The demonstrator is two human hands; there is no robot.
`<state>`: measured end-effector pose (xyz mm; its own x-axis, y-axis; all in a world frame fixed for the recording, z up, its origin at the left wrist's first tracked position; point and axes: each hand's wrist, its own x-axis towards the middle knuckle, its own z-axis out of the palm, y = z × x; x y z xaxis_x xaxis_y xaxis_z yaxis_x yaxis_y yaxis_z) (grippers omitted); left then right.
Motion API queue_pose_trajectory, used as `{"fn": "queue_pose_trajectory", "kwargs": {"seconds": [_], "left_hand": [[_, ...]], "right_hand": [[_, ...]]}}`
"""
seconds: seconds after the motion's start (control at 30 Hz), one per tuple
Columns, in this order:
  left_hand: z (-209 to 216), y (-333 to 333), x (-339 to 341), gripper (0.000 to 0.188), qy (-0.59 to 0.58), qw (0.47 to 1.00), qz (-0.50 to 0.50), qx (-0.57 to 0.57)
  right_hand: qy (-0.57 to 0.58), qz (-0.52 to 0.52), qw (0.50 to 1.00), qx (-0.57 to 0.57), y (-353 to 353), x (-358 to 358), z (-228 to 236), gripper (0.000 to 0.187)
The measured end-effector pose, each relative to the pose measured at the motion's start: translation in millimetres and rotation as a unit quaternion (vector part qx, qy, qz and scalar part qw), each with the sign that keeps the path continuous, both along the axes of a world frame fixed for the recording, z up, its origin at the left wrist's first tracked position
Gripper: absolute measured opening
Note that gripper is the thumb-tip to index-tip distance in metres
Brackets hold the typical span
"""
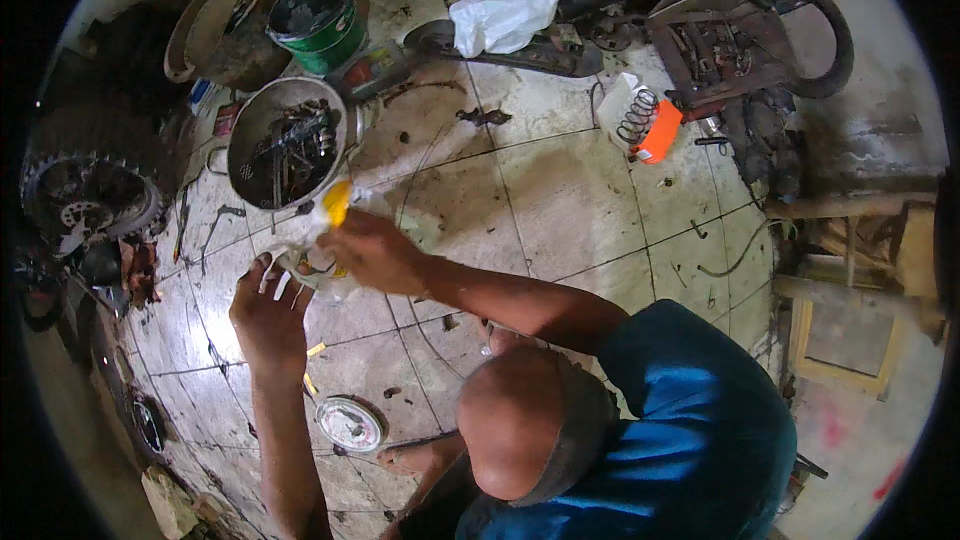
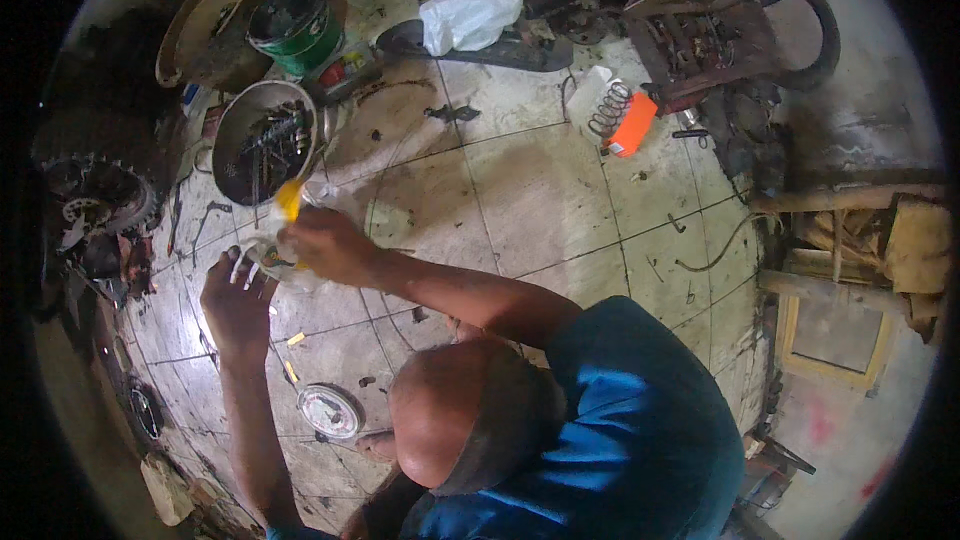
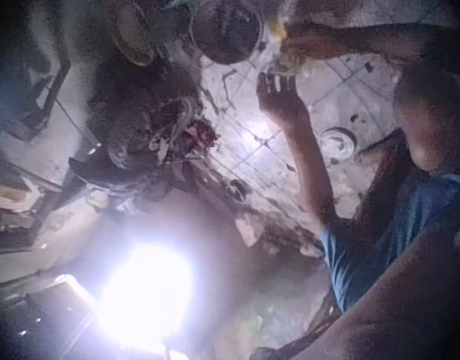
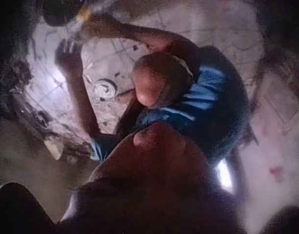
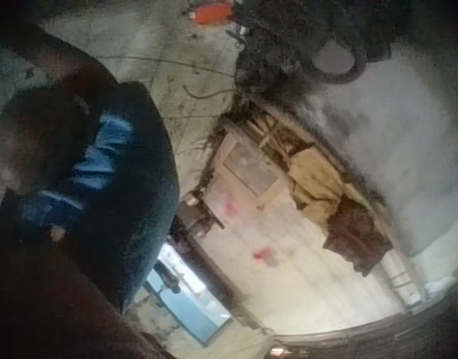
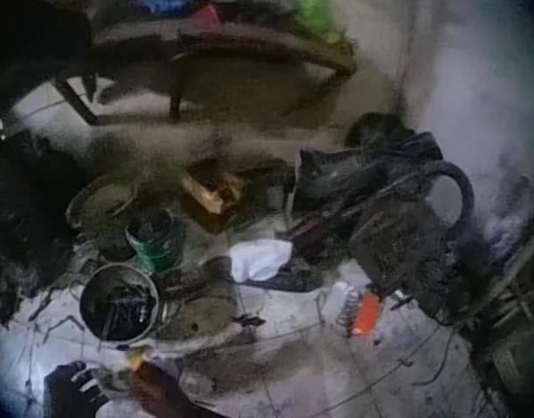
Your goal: The person picks up various small items, debris, and packaging from a cluttered tiled floor and places them into a white plastic bag. They also move a cardboard box and a cloth while gathering trash.
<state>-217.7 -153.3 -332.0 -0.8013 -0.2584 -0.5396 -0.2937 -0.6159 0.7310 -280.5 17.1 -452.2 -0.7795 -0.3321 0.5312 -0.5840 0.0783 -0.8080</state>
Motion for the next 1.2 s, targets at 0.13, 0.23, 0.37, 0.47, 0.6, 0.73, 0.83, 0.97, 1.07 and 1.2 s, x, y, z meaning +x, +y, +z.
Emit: {"fn": "queue_pose_trajectory", "kwargs": {"seconds": [0.13, 0.23, 0.37, 0.47, 0.6, 0.73, 0.83, 0.97, 1.07, 1.2], "left_hand": [[-25.3, 20.2, -8.9, 0.023, 0.005, 0.996, 0.057, -0.062], [-31.6, 34.6, 0.8, 0.029, -0.026, 0.999, 0.014, -0.028], [-35.9, 44.8, 13.7, 0.024, -0.003, 0.987, -0.08, -0.14], [-27.2, 41.1, 9.2, 0.022, -0.014, 0.998, -0.032, -0.046], [-26.9, 30.3, 7.3, 0.025, -0.031, 0.999, 0.007, -0.008], [-26.7, 33.2, 5.5, 0.024, -0.042, 0.999, -0.012, -0.016], [-31.8, 36.7, 4.2, 0.024, -0.034, 0.999, -0.022, 0.001], [-40.3, 45.3, 2.5, 0.025, -0.006, 0.998, -0.038, 0.039], [-35.8, 25.5, 19.0, 0.024, -0.024, 0.999, 0.0, 0.021], [-37.3, 31.0, 18.3, 0.023, -0.01, 1.0, 0.008, 0.022]], "right_hand": [[0.0, 0.121, 0.97, 0.212, -5.3, -7.3, -48.6, 0.015], [0.034, 0.118, 0.95, 0.287, 6.8, -8.3, -82.7, 0.016], [0.019, 0.124, 0.896, 0.426, 14.8, -14.6, -83.7, 0.021], [-0.052, 0.194, 0.869, 0.451, 16.3, -24.3, -41.3, 0.025], [-0.101, 0.327, 0.842, 0.417, 52.1, -64.8, 55.9, 0.029], [-0.138, -0.125, 0.962, 0.199, 108.4, -200.0, 29.6, 0.061], [-0.022, -0.386, 0.744, 0.545, 185.0, -283.0, -20.2, 0.079], [-0.183, -0.251, 0.802, 0.51, 295.3, -322.2, -92.6, 0.069], [-0.386, -0.314, 0.866, 0.056, 240.5, -271.1, -64.7, 0.045], [-0.244, -0.196, 0.947, -0.072, 222.0, -171.4, -33.9, 0.023]]}}
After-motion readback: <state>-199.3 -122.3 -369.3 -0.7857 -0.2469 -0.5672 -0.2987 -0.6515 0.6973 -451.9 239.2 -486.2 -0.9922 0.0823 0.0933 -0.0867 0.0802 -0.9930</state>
